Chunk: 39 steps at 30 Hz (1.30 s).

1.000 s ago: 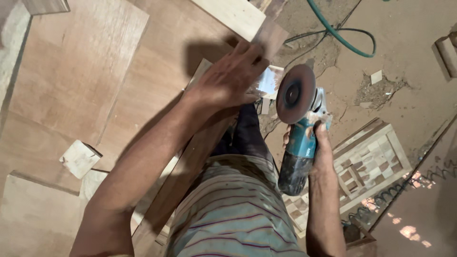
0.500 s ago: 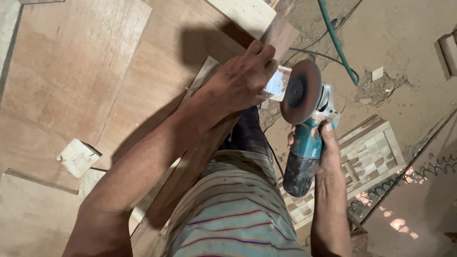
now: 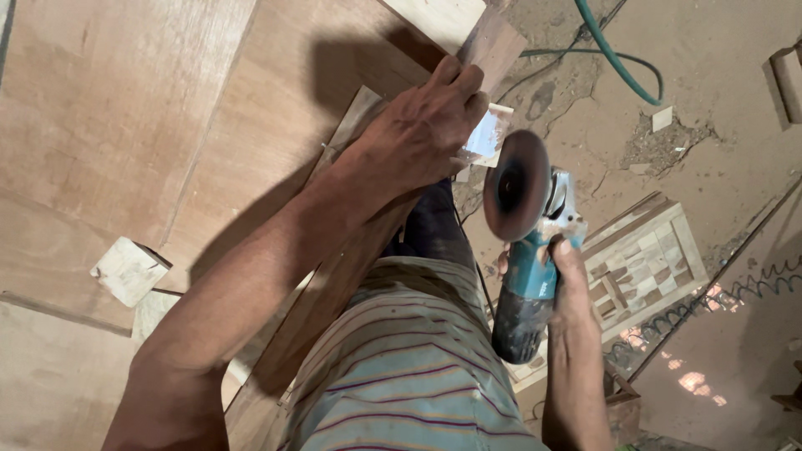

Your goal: The person assembles small wooden pieces onto a larger board using a pneumatic nail gun and an angle grinder. They apply glue to the pieces, position them, fasten them with nails, and grind the surface flush.

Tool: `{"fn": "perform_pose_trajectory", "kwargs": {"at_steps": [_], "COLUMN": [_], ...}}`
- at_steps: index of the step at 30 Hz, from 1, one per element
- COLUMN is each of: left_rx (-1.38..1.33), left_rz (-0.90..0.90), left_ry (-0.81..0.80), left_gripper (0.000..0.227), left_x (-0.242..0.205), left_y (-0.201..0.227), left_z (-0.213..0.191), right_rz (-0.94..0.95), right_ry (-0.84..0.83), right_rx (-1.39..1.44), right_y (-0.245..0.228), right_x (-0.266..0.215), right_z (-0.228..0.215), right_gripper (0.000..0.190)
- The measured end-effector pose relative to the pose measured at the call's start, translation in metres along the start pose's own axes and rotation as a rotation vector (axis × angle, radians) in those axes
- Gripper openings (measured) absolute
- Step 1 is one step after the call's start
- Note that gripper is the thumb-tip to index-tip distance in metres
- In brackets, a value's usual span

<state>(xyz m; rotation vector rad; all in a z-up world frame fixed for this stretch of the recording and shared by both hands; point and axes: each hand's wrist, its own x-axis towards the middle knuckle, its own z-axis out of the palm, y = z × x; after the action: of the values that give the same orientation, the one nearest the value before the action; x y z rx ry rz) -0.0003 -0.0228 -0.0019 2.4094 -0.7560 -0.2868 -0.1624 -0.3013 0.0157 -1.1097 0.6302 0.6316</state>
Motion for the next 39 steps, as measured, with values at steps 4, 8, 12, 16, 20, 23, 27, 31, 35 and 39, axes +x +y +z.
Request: {"fn": "perform_pose_trajectory", "kwargs": {"at_steps": [4, 8, 12, 16, 20, 23, 27, 31, 35, 39], "left_rx": [-0.015, 0.007, 0.044, 0.072, 0.046, 0.056, 0.001, 0.003, 0.011, 0.022], "left_rz": [0.022, 0.032, 0.062, 0.080, 0.096, 0.062, 0.067, 0.062, 0.063, 0.061], "left_ry": [0.032, 0.029, 0.066, 0.070, 0.105, 0.052, 0.068, 0.055, 0.064, 0.062], "left_gripper": [0.070, 0.072, 0.072, 0.069, 0.069, 0.063, 0.069, 0.071, 0.071, 0.074], "left_x": [-0.002, -0.002, -0.001, -0.005, -0.005, -0.005, -0.004, -0.005, -0.005, -0.005], "left_y": [-0.003, -0.004, -0.003, -0.001, -0.001, 0.000, -0.001, -0.001, 0.001, 0.002], "left_z": [0.000, 0.003, 0.001, -0.003, -0.006, -0.006, -0.005, -0.008, -0.011, -0.009], "right_rz": [0.027, -0.018, -0.004, -0.042, -0.022, -0.026, 0.012, -0.014, 0.047, 0.019], "right_ry": [0.011, -0.010, 0.075, 0.041, 0.066, 0.066, 0.050, 0.013, 0.068, 0.032], "right_rx": [-0.015, -0.044, -0.034, -0.010, -0.011, -0.028, 0.029, 0.006, -0.002, -0.012], "right_y": [0.002, -0.005, -0.019, -0.032, -0.036, -0.031, -0.021, -0.012, -0.003, 0.004], "right_x": [-0.009, 0.002, 0.025, 0.038, 0.038, 0.032, 0.022, 0.014, 0.003, -0.011], "right_z": [0.000, 0.002, 0.007, 0.011, 0.013, 0.012, 0.004, -0.003, -0.007, -0.006], "right_gripper": [0.083, 0.081, 0.083, 0.083, 0.082, 0.082, 0.081, 0.082, 0.082, 0.085]}}
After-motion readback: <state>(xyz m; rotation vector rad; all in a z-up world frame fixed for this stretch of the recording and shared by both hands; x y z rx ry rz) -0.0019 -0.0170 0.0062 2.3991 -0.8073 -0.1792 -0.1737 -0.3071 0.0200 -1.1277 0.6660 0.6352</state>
